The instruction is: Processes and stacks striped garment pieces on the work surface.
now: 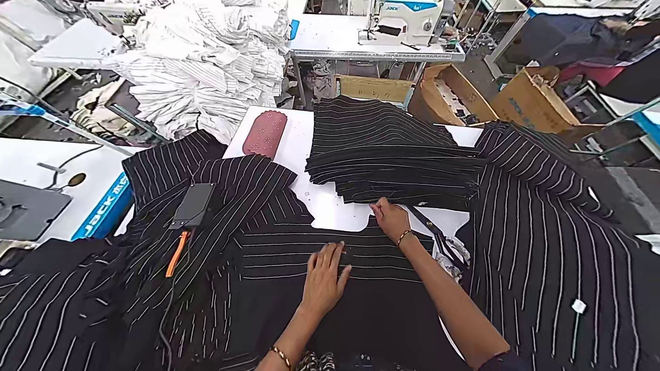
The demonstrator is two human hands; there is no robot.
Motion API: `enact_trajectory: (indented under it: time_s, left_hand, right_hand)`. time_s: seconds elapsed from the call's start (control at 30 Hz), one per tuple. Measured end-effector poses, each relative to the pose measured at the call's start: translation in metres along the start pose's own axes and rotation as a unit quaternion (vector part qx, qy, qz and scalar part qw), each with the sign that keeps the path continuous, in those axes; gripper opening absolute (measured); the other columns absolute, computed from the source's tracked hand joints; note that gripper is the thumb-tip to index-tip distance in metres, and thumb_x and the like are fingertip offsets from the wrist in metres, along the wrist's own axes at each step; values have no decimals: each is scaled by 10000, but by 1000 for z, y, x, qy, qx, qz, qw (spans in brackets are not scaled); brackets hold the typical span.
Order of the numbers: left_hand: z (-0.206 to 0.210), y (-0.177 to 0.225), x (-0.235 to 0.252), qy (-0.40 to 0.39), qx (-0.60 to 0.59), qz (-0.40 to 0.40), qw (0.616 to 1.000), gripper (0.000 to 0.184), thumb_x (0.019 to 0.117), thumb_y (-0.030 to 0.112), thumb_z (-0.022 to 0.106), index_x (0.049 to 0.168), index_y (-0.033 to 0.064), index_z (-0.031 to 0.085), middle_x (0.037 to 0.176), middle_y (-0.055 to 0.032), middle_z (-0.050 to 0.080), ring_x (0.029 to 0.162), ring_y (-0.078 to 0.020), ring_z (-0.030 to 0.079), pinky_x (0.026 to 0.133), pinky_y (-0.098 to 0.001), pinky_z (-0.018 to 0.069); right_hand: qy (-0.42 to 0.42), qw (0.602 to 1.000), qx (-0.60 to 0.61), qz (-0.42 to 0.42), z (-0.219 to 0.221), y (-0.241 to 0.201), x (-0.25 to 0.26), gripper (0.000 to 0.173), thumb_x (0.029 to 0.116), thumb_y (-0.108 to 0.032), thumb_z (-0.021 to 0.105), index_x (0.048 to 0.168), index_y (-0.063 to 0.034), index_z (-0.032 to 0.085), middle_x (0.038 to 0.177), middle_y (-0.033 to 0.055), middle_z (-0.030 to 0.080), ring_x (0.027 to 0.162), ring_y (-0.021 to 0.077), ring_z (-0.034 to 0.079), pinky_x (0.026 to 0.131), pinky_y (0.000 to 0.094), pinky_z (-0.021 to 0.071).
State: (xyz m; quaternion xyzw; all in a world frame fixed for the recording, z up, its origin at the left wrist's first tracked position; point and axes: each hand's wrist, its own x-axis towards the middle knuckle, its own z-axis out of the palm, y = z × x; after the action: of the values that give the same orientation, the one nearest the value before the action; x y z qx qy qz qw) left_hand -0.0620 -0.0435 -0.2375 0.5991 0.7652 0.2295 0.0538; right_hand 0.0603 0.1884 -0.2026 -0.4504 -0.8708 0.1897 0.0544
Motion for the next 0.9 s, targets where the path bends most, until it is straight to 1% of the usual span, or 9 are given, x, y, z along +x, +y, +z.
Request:
enact_trajectory:
  time_s: [0.1,0.2,0.3,0.37,0.47,0.5,0.6,0.73,0.9]
  left_hand:
    - [0,-7,19,-7,20,-19,1000,601,1005,450,475,1464,70,556,1451,-170,589,1359,-383,544,1072,-641,392]
    - [2,-14,19,-16,21,-7,1000,626,1026,467,421,1508,76,509,1524,-132,532,1416,-365,491,1133,-630,338]
    - [2,-21,16,-20,29,4,999,650,1038,495,378,1535,87,474,1575,-81,483,1457,-322,447,1165,-614,304]
    - [2,-21,16,-21,30,7,999,665,1039,505,355,1542,84,462,1587,-81,465,1469,-323,431,1168,-625,291]
    - [2,-22,16,-38,39,3,999,701,1044,540,304,1574,92,406,1622,-75,413,1500,-314,382,1190,-636,242]
    - [3,-23,17,-41,40,3,998,710,1044,546,297,1580,91,394,1628,-74,402,1506,-313,372,1194,-639,229]
    - [2,-24,18,-59,44,-5,997,727,1045,561,279,1598,96,356,1651,-68,361,1529,-300,327,1213,-635,185]
    - [2,-24,20,-66,47,-12,997,727,1044,569,284,1607,114,341,1666,-51,332,1543,-273,299,1224,-625,164]
    - [0,-23,20,-66,49,-18,996,728,1044,571,285,1609,115,335,1666,-49,333,1546,-279,290,1224,-630,151]
  right_hand:
    - [10,1000,3,19,-2,-2,4,445,1074,-365,473,1137,25,677,961,222,734,965,391,723,875,543,537]
    - [26,999,39,3,5,-8,-17,409,1067,-310,490,1244,9,675,1221,241,678,1203,405,625,1049,541,461]
    - [6,994,80,-76,11,-32,-93,415,1071,-229,465,1388,-4,609,1452,181,587,1414,346,496,1195,493,373]
    - [-7,984,88,-156,24,-41,-158,423,1066,-207,453,1411,-9,599,1490,138,572,1433,321,488,1183,516,383]
    - [-70,984,10,-165,32,-27,-206,597,1076,-409,411,1545,-42,446,1633,90,400,1511,255,378,1215,529,304]
    - [-78,987,-19,-138,29,-17,-204,687,1070,-502,377,1578,-39,381,1665,97,336,1534,251,333,1231,544,268]
    - [-19,995,-60,-72,22,15,-170,866,1013,-674,339,1588,-27,352,1668,137,312,1538,291,320,1231,577,256]
    - [-30,997,-72,-26,11,38,-130,899,990,-719,342,1624,-85,287,1699,118,236,1568,280,239,1258,558,182]
    - [-23,996,-59,70,4,37,-144,970,985,-702,378,1619,11,206,1702,186,173,1581,307,182,1271,489,164]
